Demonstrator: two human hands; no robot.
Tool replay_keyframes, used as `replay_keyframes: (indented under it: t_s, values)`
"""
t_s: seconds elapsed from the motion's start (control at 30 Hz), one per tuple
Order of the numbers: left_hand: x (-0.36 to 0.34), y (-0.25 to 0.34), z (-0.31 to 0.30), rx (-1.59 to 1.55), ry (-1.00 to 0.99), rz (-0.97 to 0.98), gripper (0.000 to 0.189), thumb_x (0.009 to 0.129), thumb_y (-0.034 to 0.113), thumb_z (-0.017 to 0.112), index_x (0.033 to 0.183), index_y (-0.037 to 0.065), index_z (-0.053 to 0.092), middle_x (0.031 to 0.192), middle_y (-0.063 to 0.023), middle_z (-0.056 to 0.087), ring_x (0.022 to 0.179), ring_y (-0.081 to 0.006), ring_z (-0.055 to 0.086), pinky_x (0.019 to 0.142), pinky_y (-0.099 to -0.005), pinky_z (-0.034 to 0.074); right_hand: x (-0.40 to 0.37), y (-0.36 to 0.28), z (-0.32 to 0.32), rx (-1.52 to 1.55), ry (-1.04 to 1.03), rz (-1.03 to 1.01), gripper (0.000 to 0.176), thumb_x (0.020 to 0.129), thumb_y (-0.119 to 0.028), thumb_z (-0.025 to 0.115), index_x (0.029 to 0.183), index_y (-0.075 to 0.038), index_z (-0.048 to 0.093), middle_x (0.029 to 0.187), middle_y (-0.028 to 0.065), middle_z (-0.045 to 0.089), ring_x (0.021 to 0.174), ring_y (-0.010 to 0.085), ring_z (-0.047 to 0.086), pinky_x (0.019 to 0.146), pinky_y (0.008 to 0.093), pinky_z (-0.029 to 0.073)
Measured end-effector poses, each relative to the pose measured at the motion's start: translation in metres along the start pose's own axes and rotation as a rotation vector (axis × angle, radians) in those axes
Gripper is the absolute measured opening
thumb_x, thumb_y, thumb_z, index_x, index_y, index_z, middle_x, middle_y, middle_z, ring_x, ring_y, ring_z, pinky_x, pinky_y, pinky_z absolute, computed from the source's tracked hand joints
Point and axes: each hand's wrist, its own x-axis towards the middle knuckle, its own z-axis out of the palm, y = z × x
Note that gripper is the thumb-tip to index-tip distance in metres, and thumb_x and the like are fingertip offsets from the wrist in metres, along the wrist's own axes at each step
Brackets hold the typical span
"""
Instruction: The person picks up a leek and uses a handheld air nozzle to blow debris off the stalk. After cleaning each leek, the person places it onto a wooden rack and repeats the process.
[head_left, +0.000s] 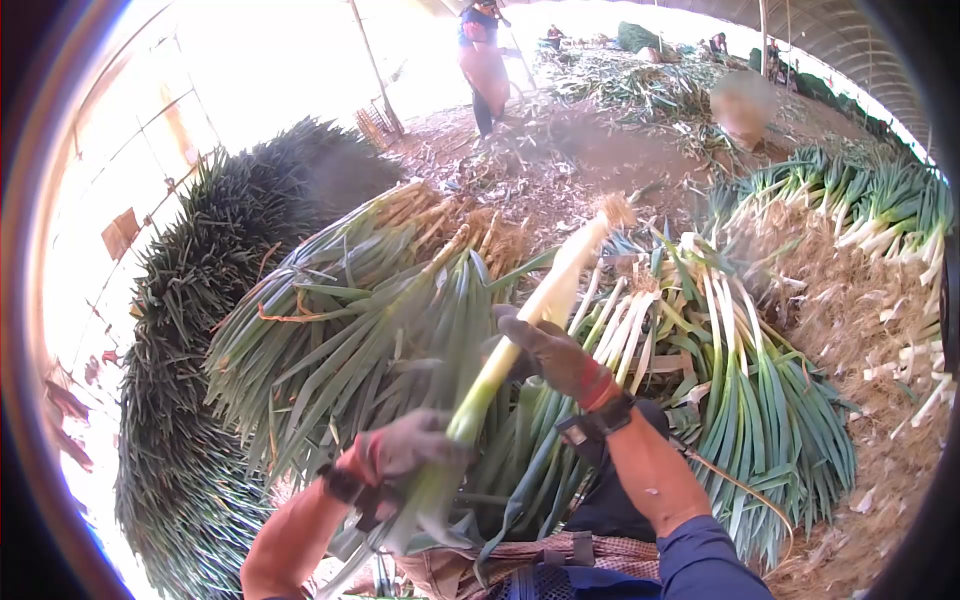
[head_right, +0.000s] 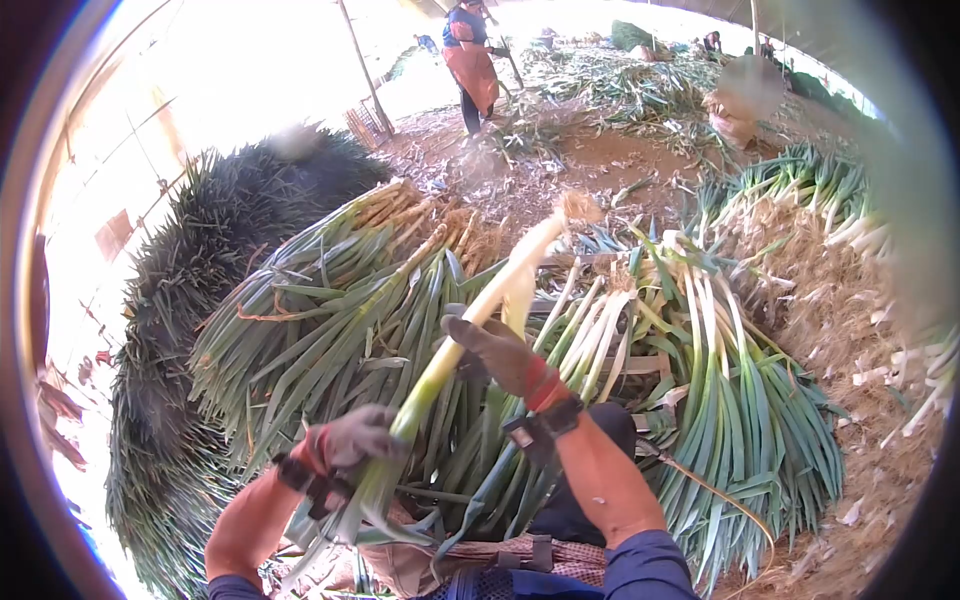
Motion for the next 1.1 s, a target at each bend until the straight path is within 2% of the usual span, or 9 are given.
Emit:
replay_keyframes:
  t_s: [0.3,0.43,0.53,0.63,0.73,0.83,0.93,1.03,1.1]
  values:
    - [-0.042,0.017,0.043,-0.083,0.428,-0.012,0.037,0.097,0.018,0.076,0.126,-0.002,0.065,0.103,-0.0033,0.072,0.085,-0.0117,0.068,0.075,-0.0282,0.054,-0.007,0.070,0.116,-0.053,-0.106,-0.195,0.044,0.110,-0.040,0.063,0.124,0.001,0.070,0.106,0.0083,0.076,0.097,0.0187,0.072,0.084,0.0316,0.056]
    - [-0.050,-0.004,0.038,-0.009,0.491,0.068,0.027,0.098,0.014,0.072,0.120,0.002,0.065,0.095,-0.0020,0.070,0.076,-0.0117,0.067,0.071,-0.0276,0.056,-0.038,0.028,0.098,-0.608,-0.300,-0.186,0.054,0.103,-0.049,0.068,0.123,0.001,0.070,0.101,0.0151,0.075,0.095,0.0249,0.072,0.084,0.0361,0.054]
    - [-0.077,-0.021,0.024,-0.263,0.397,-0.007,0.035,0.097,0.013,0.072,0.127,-0.002,0.065,0.099,-0.0061,0.071,0.080,-0.0145,0.069,0.072,-0.0313,0.058,-0.056,-0.003,0.045,-0.810,-0.137,-0.492,0.063,0.100,-0.051,0.071,0.134,0.001,0.066,0.107,0.0178,0.074,0.097,0.0267,0.074,0.083,0.0399,0.057]
    - [-0.096,-0.031,0.018,-0.354,0.323,-0.058,0.037,0.094,0.009,0.072,0.128,-0.005,0.065,0.097,-0.0106,0.071,0.082,-0.0201,0.072,0.071,-0.0364,0.061,-0.058,-0.043,-0.001,-0.427,0.129,-0.393,0.085,0.096,-0.051,0.077,0.158,-0.001,0.047,0.130,0.0150,0.069,0.113,0.0261,0.072,0.104,0.0414,0.056]
    - [-0.109,-0.047,0.020,-0.388,0.193,-0.045,0.035,0.093,0.005,0.069,0.125,-0.009,0.065,0.089,-0.0139,0.072,0.078,-0.0258,0.074,0.073,-0.0410,0.062,-0.024,-0.061,-0.043,-0.807,0.271,-0.551,0.113,0.084,-0.057,0.087,0.165,0.000,0.033,0.143,0.0187,0.063,0.132,0.0316,0.063,0.113,0.0429,0.051]
    - [-0.111,-0.060,0.026,-0.452,0.096,-0.123,0.036,0.093,0.003,0.069,0.126,-0.009,0.064,0.090,-0.0149,0.072,0.080,-0.0272,0.074,0.075,-0.0412,0.061,0.003,-0.039,-0.056,-0.606,-0.033,-0.349,0.112,0.086,-0.044,0.089,0.168,-0.001,0.025,0.147,0.0196,0.062,0.143,0.0327,0.055,0.118,0.0414,0.045]
    - [-0.108,-0.056,0.030,-0.471,-0.036,-0.091,0.031,0.095,0.005,0.070,0.124,-0.005,0.065,0.092,-0.0128,0.070,0.084,-0.0246,0.071,0.075,-0.0391,0.058,-0.003,-0.014,-0.010,-0.211,-0.507,-0.121,0.094,0.092,-0.027,0.085,0.164,0.000,0.032,0.143,0.0180,0.064,0.138,0.0317,0.057,0.114,0.0420,0.048]
    - [-0.105,-0.058,0.028,-0.497,-0.049,-0.091,0.030,0.095,0.005,0.069,0.122,-0.006,0.065,0.092,-0.0139,0.070,0.082,-0.0257,0.072,0.074,-0.0394,0.059,-0.014,0.017,0.049,-0.041,-0.584,-0.009,0.063,0.096,-0.018,0.079,0.149,0.001,0.051,0.136,0.0179,0.065,0.127,0.0334,0.063,0.110,0.0467,0.052]
    - [-0.108,-0.065,0.026,-0.464,-0.004,-0.101,0.033,0.095,0.004,0.064,0.124,-0.011,0.065,0.089,-0.0185,0.071,0.079,-0.0313,0.074,0.074,-0.0428,0.060,-0.011,0.034,0.050,-0.590,-0.353,-0.587,0.045,0.096,-0.017,0.075,0.134,0.001,0.062,0.128,0.0179,0.068,0.120,0.0358,0.066,0.108,0.0491,0.053]
